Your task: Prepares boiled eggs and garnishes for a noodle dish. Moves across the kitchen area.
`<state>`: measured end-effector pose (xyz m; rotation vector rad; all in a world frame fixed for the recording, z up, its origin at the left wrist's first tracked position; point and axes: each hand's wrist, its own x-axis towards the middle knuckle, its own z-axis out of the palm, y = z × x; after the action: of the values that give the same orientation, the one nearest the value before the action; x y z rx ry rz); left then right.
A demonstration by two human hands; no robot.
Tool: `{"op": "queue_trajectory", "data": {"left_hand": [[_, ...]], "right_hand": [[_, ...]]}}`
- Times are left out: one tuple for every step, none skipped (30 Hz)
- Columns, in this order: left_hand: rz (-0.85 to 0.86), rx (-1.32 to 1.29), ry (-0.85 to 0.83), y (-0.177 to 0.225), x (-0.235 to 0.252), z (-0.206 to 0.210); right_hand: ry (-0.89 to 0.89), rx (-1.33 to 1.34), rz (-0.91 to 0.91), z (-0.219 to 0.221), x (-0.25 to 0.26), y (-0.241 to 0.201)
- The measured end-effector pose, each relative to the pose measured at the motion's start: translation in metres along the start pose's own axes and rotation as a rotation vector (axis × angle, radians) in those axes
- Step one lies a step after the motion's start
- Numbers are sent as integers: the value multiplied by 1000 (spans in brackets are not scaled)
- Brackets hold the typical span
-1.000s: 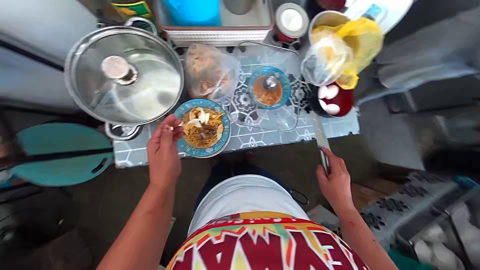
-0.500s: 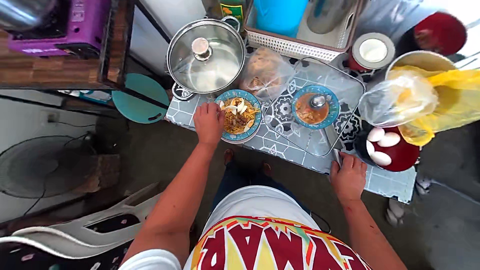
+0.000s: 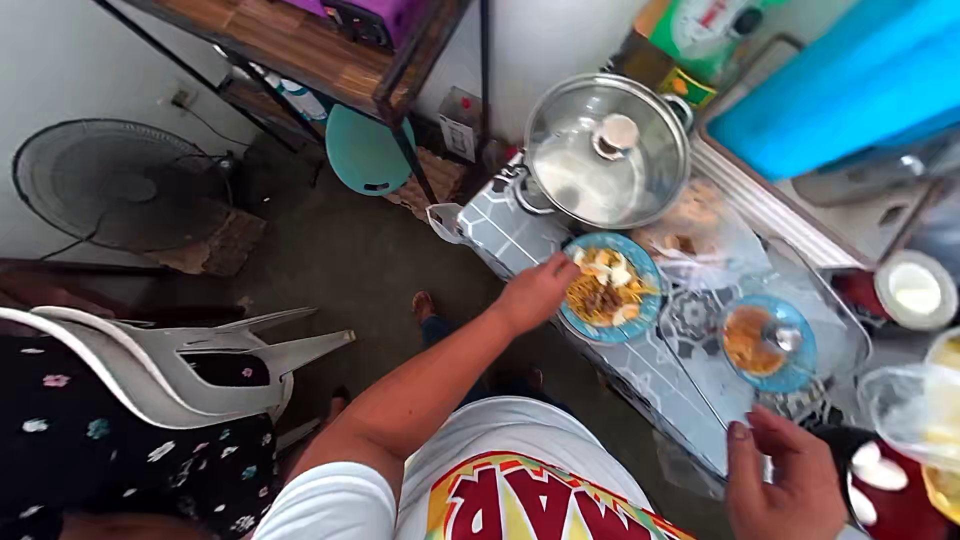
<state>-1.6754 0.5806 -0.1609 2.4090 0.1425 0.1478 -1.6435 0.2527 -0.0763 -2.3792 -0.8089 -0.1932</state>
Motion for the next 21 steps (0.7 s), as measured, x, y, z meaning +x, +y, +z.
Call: {"op": "queue_trajectory", "data": {"left_hand": [[43, -66, 20, -10, -2, -8], [76, -129, 60, -22, -5, -18], [95, -193, 123, -37, -10, -30], [93, -252, 199, -56, -16, -42], [53, -305, 262, -78, -23, -55], [-26, -344, 297, -103, -33, -69], [-127, -370, 314, -129, -44, -83], [-234, -388, 316, -157, -56, -95], [-341, -396, 310, -185, -69, -106], [-442, -406, 302, -214, -81, -115], [-539, -421, 284, -240, -95, -121], [-628, -444, 277, -264, -108, -123], [-699, -461, 290, -284, -120, -121], [-765, -476, 311, -301, -129, -119], [-829, -494, 333, -316, -136, -116], [-888, -531, 346, -327, -142, -112], [-931, -566, 365, -338, -146, -107], [-965, -598, 381, -346, -149, -100], [-995, -634, 398, -357, -150, -91], [-1019, -670, 432, -371, -148, -82], [-1043, -712, 468, -386, -146, -71]], "right_hand": [[-64, 127, -53, 18, 15, -28], [-144, 257, -83, 39, 31, -58], [-242, 374, -95, 64, 45, -87], [-337, 481, -103, 91, 60, -115], [-419, 576, -106, 122, 75, -141], [-486, 655, -92, 154, 90, -167], [-545, 729, -51, 187, 103, -191], [-602, 790, 12, 221, 117, -216], [-665, 832, 97, 258, 131, -240], [-751, 848, 195, 296, 144, -261], [-847, 839, 284, 335, 156, -279], [-941, 815, 352, 375, 165, -294], [-1021, 785, 400, 414, 174, -306], [-1076, 749, 432, 455, 182, -316], [-1106, 710, 469, 494, 190, -324], [-1122, 665, 512, 533, 198, -330], [-1128, 623, 559, 570, 204, -333], [-1111, 579, 605, 607, 208, -331], [-1073, 526, 639, 645, 213, -325], [-1017, 465, 649, 684, 221, -320], [-948, 383, 633, 722, 229, -313]]}}
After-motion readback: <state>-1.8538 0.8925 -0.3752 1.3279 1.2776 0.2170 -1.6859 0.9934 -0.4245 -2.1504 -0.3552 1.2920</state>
